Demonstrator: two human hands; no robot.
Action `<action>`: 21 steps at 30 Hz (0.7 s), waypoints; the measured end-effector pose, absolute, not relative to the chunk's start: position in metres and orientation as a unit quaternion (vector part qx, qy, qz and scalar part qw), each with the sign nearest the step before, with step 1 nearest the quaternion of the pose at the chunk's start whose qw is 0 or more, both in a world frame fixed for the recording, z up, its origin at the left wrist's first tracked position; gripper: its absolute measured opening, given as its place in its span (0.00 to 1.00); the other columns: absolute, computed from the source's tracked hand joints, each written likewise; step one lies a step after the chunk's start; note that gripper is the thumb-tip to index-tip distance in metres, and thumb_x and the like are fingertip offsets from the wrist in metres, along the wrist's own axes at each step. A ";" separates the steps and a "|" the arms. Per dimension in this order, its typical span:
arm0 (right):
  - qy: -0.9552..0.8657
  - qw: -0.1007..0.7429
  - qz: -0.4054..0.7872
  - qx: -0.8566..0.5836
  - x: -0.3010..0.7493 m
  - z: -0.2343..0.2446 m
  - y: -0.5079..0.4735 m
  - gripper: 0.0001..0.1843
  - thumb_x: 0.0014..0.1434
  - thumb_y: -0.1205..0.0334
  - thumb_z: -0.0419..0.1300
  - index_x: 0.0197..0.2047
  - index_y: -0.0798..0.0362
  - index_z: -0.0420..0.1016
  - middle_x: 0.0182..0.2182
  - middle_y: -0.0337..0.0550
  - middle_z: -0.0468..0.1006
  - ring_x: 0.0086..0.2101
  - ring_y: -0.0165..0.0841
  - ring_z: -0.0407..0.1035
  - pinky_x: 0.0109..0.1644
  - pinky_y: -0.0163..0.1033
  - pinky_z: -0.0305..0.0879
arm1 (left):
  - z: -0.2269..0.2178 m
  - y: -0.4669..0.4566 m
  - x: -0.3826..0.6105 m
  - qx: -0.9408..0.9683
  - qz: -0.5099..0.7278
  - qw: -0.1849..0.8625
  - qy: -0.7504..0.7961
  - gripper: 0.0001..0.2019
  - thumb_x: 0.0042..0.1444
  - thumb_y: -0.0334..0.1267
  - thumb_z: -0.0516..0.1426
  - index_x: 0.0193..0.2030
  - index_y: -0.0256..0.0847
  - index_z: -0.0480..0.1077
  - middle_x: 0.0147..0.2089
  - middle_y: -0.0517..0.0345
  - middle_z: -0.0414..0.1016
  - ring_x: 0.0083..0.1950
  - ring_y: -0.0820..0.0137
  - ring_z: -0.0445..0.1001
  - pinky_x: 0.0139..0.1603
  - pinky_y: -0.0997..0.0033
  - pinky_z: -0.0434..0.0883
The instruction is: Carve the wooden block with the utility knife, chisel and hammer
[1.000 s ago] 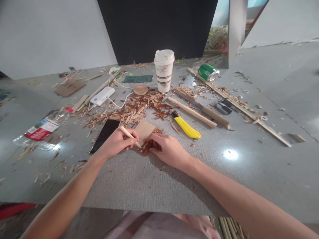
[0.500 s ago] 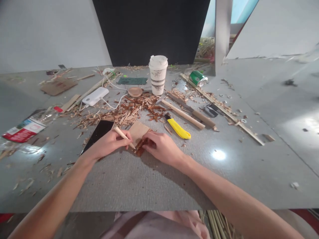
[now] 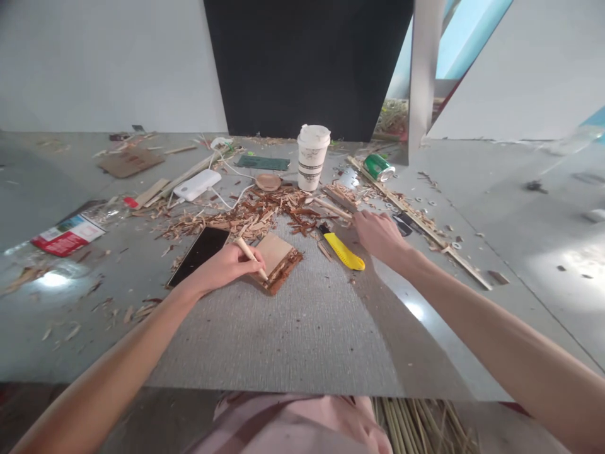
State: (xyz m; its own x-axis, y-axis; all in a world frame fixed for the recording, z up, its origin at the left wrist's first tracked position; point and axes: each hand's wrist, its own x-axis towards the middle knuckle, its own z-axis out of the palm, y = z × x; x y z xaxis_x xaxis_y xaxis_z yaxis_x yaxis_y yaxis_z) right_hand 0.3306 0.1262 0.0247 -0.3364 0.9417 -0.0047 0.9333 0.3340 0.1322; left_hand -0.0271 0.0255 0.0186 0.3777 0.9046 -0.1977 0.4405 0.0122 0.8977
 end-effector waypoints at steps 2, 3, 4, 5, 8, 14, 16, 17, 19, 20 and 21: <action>0.807 0.040 0.063 0.586 0.327 0.044 0.126 0.15 0.72 0.64 0.45 0.45 0.55 0.73 0.39 0.62 0.79 0.33 0.42 0.69 0.38 0.46 0.54 | 0.016 0.026 -0.027 0.659 0.250 0.495 0.509 0.07 0.60 0.41 0.60 0.38 0.40 0.75 0.36 0.58 0.78 0.37 0.68 0.75 0.39 0.69 0.65; 0.799 0.038 0.068 0.596 0.326 0.055 0.127 0.16 0.73 0.62 0.44 0.44 0.55 0.72 0.36 0.61 0.79 0.30 0.40 0.67 0.36 0.45 0.52 | 0.015 0.026 -0.026 0.656 0.262 0.490 0.511 0.06 0.59 0.40 0.61 0.39 0.40 0.74 0.35 0.59 0.77 0.36 0.69 0.74 0.37 0.70 0.64; 0.791 0.035 0.073 0.606 0.324 0.067 0.129 0.18 0.74 0.58 0.43 0.43 0.54 0.72 0.34 0.60 0.78 0.28 0.39 0.64 0.34 0.45 0.50 | 0.014 0.025 -0.026 0.651 0.273 0.485 0.515 0.06 0.58 0.39 0.62 0.39 0.40 0.72 0.33 0.60 0.76 0.34 0.70 0.73 0.35 0.71 0.64; 0.786 0.031 0.076 0.612 0.322 0.078 0.130 0.21 0.75 0.53 0.42 0.42 0.53 0.73 0.33 0.58 0.78 0.27 0.38 0.62 0.33 0.44 0.49 | 0.012 0.024 -0.025 0.645 0.279 0.484 0.521 0.06 0.57 0.38 0.63 0.38 0.41 0.71 0.31 0.61 0.74 0.31 0.71 0.72 0.32 0.71 0.62; 0.791 0.011 0.078 0.607 0.312 0.109 0.133 0.24 0.73 0.42 0.46 0.42 0.49 0.73 0.33 0.51 0.78 0.27 0.36 0.60 0.33 0.42 0.48 | 0.009 0.021 -0.024 0.605 0.272 0.524 0.534 0.06 0.56 0.38 0.63 0.33 0.40 0.71 0.27 0.61 0.73 0.25 0.73 0.68 0.26 0.73 0.61; 0.834 -0.033 0.044 0.550 0.271 0.152 0.110 0.22 0.71 0.42 0.50 0.35 0.48 0.72 0.25 0.40 0.74 0.25 0.33 0.61 0.33 0.40 0.50 | 0.001 0.016 -0.023 0.592 0.316 0.526 0.523 0.05 0.56 0.37 0.63 0.32 0.39 0.74 0.29 0.58 0.76 0.31 0.69 0.77 0.34 0.70 0.72; 0.847 -0.040 0.036 0.529 0.259 0.162 0.101 0.22 0.71 0.41 0.51 0.34 0.47 0.71 0.24 0.38 0.72 0.25 0.32 0.62 0.33 0.40 0.51 | -0.002 0.014 -0.023 0.612 0.321 0.502 0.520 0.04 0.57 0.37 0.63 0.34 0.40 0.74 0.32 0.57 0.78 0.36 0.67 0.79 0.36 0.69 0.72; 0.852 -0.039 0.033 0.521 0.255 0.167 0.097 0.22 0.70 0.41 0.51 0.33 0.47 0.71 0.23 0.38 0.72 0.24 0.32 0.62 0.32 0.41 0.51 | -0.004 0.014 -0.024 0.612 0.330 0.504 0.512 0.04 0.57 0.37 0.63 0.36 0.40 0.73 0.35 0.57 0.80 0.38 0.66 0.81 0.39 0.68 0.73; 0.859 -0.028 0.031 0.511 0.248 0.174 0.093 0.24 0.70 0.39 0.50 0.33 0.47 0.72 0.22 0.38 0.72 0.24 0.33 0.63 0.32 0.41 0.51 | -0.007 0.011 -0.024 0.595 0.356 0.536 0.482 0.06 0.60 0.37 0.62 0.41 0.42 0.69 0.38 0.56 0.82 0.44 0.62 0.83 0.45 0.64 0.76; 0.860 -0.019 0.033 0.509 0.245 0.177 0.092 0.24 0.69 0.38 0.50 0.33 0.46 0.73 0.22 0.38 0.72 0.24 0.33 0.63 0.32 0.42 0.51 | -0.009 0.009 -0.024 0.584 0.367 0.553 0.467 0.07 0.61 0.37 0.61 0.43 0.42 0.67 0.40 0.55 0.83 0.47 0.61 0.84 0.48 0.62 0.76; 0.861 -0.009 0.034 0.507 0.243 0.179 0.092 0.25 0.69 0.37 0.50 0.33 0.46 0.74 0.23 0.39 0.73 0.24 0.34 0.64 0.31 0.42 0.51 | -0.011 0.007 -0.024 0.575 0.374 0.565 0.458 0.08 0.62 0.37 0.61 0.45 0.43 0.66 0.41 0.53 0.84 0.49 0.60 0.84 0.50 0.60 0.76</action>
